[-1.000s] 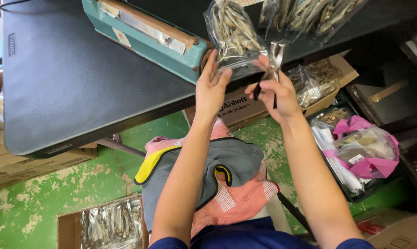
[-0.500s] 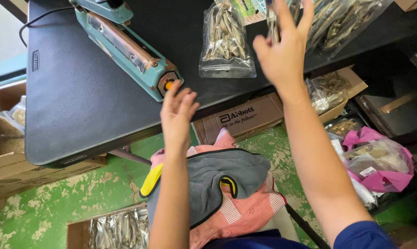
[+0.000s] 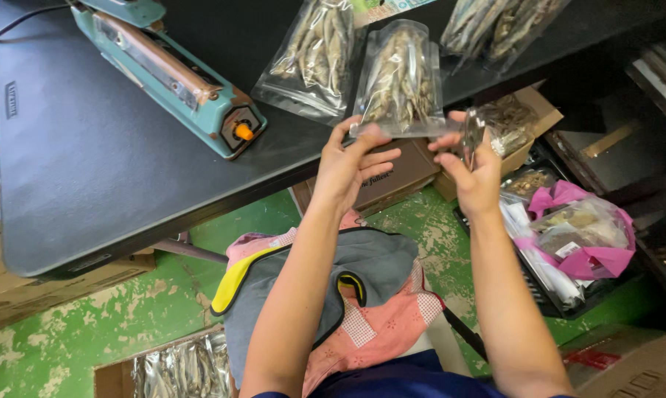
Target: The person places dried fish into clear plastic bags, seals them using a heat sealer, and stacks the finished packages on the table. The person repeats this process for several bags throughout the clip.
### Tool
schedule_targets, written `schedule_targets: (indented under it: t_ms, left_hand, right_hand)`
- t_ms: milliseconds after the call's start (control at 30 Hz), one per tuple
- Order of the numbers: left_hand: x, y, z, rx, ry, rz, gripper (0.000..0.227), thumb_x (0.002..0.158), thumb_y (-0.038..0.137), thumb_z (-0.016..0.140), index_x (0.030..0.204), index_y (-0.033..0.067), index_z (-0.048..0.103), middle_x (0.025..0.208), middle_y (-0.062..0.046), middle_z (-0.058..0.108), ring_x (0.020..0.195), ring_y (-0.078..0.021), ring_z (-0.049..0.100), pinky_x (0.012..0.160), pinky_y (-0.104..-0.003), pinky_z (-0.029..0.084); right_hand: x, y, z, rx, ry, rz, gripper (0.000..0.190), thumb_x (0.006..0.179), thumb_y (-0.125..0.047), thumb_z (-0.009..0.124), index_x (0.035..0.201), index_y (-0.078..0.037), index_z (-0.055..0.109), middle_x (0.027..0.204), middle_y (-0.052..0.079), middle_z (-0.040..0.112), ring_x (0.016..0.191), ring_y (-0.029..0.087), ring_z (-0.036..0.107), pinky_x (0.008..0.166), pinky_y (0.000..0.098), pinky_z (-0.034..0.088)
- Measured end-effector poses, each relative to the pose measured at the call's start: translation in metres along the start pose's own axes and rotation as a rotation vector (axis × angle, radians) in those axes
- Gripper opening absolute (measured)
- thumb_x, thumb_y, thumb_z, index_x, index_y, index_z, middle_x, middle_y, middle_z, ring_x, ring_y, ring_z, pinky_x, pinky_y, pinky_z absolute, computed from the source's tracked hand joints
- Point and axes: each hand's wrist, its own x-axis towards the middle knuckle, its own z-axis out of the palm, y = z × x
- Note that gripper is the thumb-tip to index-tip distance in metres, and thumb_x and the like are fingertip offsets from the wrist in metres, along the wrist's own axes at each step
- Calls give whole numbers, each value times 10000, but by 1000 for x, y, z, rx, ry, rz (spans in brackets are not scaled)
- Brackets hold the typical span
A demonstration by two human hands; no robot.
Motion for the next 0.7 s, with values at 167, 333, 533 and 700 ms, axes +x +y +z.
schedule_targets:
  t_ms: [167, 333, 533, 700]
  left_hand:
    - [8, -25, 12, -12, 22, 9, 709, 899, 120, 701, 1480, 38, 303, 1141, -227, 681, 934, -341, 773, 734, -377, 652]
    - [14, -33, 25, 150, 81, 26, 747, 861, 17, 730, 1475, 43, 305, 1130, -200, 703, 897, -322, 751, 702, -363, 610]
    - [10, -47, 21, 359, -35, 302, 935, 739, -160, 784, 1499, 82, 296, 1232, -131, 659, 1086, -200, 681, 910, -313, 585]
    - [13, -53, 16, 394, -50, 366, 920, 810, -152, 778, 1536, 107, 276, 1224, -117, 666, 1063, -173, 689, 906, -296, 594]
  right_hand:
    - [-52, 40, -1, -76, 89, 74, 257, 923, 10, 671, 1101, -30, 491, 1064, 42, 578, 940, 143, 621, 858, 281, 542]
    - [-73, 63, 9, -197, -26, 372, 159, 860, -16, 665, 939, -40, 530, 857, 7, 610, 808, 91, 663, 737, 253, 526]
    - [-71, 60, 8, -344, -140, 359, 173, 834, -67, 720, 887, -46, 557, 763, -9, 531, 685, 85, 483, 609, 274, 414]
    - [-67, 55, 12, -289, -145, 425, 149, 838, -93, 695, 875, -62, 554, 720, -26, 539, 657, 72, 524, 605, 260, 446]
